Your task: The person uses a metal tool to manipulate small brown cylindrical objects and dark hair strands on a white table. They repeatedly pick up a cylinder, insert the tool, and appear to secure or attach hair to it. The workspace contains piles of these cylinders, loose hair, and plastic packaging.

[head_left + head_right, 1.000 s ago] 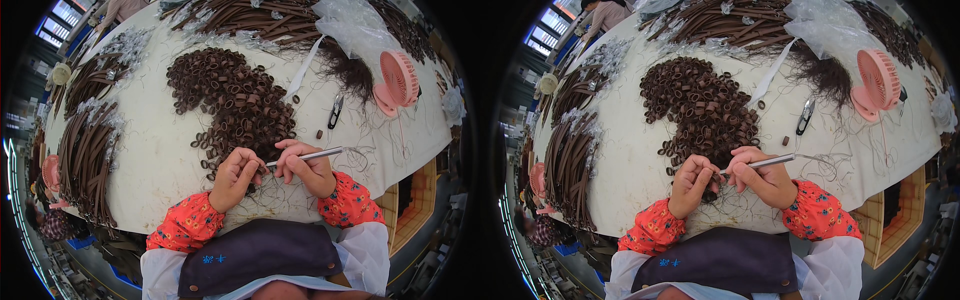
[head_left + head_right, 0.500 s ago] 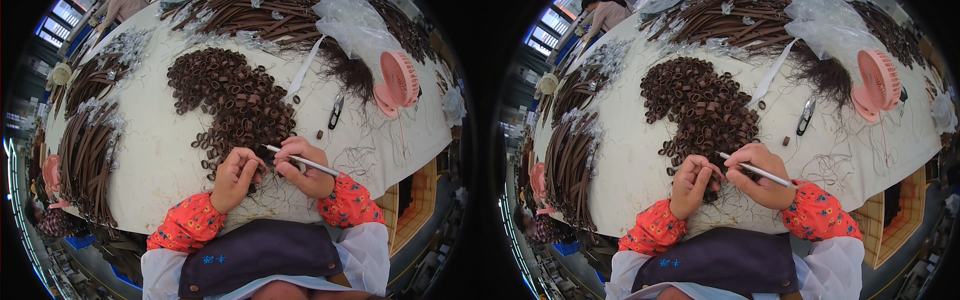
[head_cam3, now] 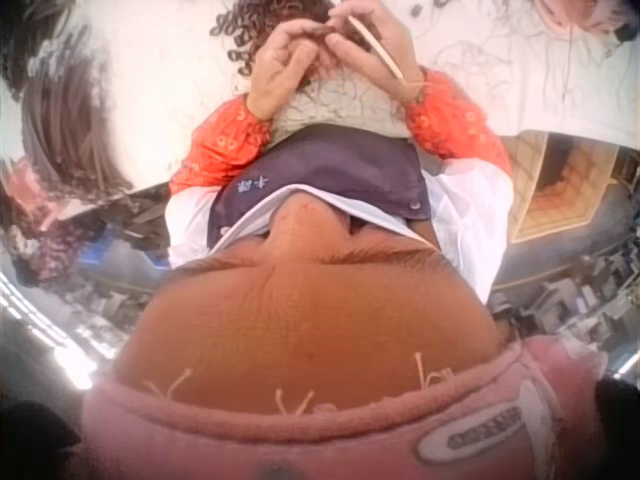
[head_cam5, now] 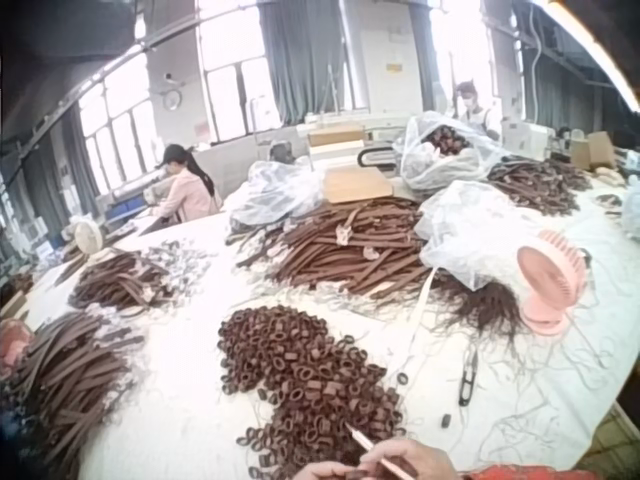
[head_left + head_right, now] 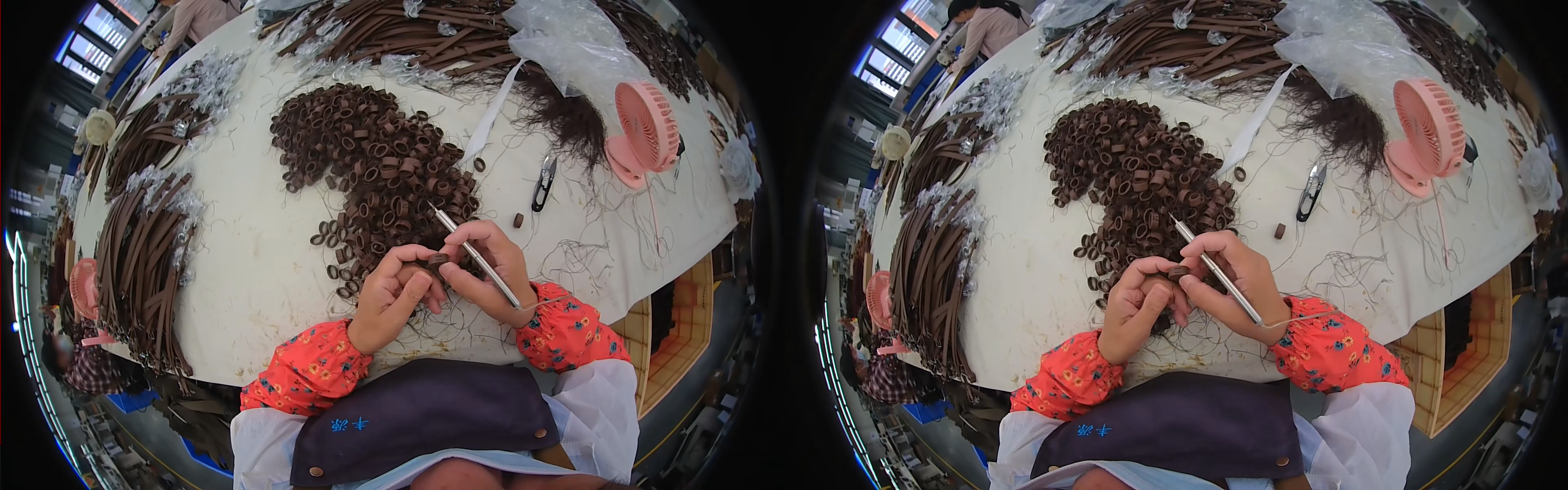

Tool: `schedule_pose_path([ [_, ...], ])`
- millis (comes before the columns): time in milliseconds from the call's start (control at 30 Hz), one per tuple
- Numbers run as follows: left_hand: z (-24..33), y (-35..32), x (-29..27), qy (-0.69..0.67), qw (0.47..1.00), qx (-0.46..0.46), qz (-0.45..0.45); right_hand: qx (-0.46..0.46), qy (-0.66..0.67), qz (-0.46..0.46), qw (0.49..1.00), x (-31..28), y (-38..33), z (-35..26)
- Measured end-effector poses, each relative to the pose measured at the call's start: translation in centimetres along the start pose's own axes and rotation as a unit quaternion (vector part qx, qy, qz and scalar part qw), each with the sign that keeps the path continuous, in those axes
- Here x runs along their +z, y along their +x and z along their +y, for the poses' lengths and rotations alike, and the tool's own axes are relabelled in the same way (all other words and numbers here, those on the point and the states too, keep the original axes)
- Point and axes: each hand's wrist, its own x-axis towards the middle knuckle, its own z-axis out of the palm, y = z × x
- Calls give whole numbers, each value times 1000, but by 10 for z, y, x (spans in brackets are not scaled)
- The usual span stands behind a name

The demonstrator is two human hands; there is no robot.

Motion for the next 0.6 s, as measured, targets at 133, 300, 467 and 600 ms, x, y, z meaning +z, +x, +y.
schedule_pose_path([
  [133, -4, 0, -3, 53, 998, 18, 37, 72, 73, -32, 994, 0, -2, -3],
  [300, 4, 0, -3, 47, 996, -10, 76, 54, 48, -50, 996, -1, -1, -4],
  [467, 8, 1, -7, 59, 993, -22, 100, 23, 13, -7, 1000, -7, 0, -7],
  [600, 9, 1, -12, 84, 990, -24, 115, -8, 7, 20, 1000, -15, 1, -19],
])
